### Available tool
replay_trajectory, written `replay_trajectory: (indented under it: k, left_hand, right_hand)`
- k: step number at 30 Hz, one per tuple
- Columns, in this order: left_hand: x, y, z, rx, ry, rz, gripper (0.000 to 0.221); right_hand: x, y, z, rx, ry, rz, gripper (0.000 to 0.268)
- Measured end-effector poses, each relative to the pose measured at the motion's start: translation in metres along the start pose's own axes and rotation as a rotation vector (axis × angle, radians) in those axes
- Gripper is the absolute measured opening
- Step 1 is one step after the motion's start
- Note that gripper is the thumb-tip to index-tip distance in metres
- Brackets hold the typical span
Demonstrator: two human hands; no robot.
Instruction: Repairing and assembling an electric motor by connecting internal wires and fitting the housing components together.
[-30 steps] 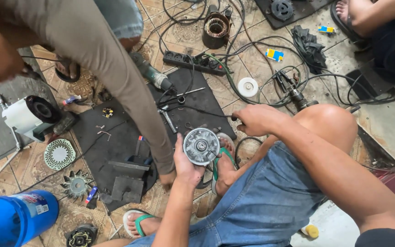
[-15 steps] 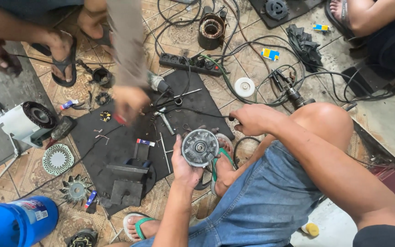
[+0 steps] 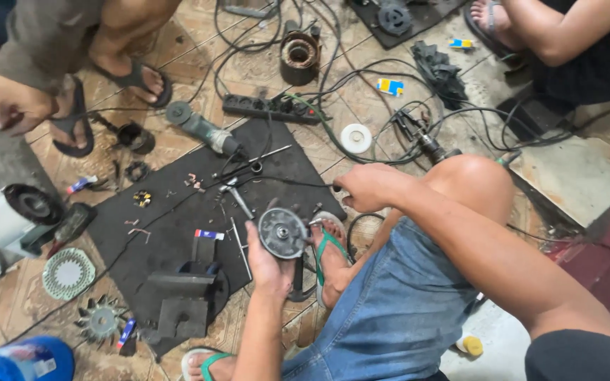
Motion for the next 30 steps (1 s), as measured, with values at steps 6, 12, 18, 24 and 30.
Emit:
replay_trajectory:
  k: [6,12,18,24,30]
  left_hand:
    - [-0.027,0.006,-0.013,0.054,0.058,-0.052,0.077]
    - [-0.057,0.022,-0.030,0.098,0.088,-0.036,0.080]
    - [-0.057,0.040,-0.009,0.212,0.182,-0.021,0.048]
    - [-0.032,0.063,0.007,0.247,0.071,-0.079,0.071]
    - [-0.027,0.067,0.013,0.199,0.137,-0.135,0.078]
  right_hand:
    - [-0.011,0.002,0.004,-0.019,0.034,-0.051,0.038]
    - [-0.027,0.019,0.015,0.036,0.119,-0.131,0.037]
    - [-0.062,0.056,0.046,-0.065,0.532,-0.282,0.045]
    - [-0.132,0.151,0.096,-0.064,0.939,-0.574,0.033]
    - [-0.143,0.256,0.089,0.050,0.938,-1.049,0.022]
Point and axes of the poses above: each hand's wrist, its own z-axis away from the middle knuckle, its own x-axis out of the palm, y = z × x, the point moved 4 cm from there along -z, towards the middle knuckle, and after that the axes turned 9 degrees about x, right-handed, at the moved point
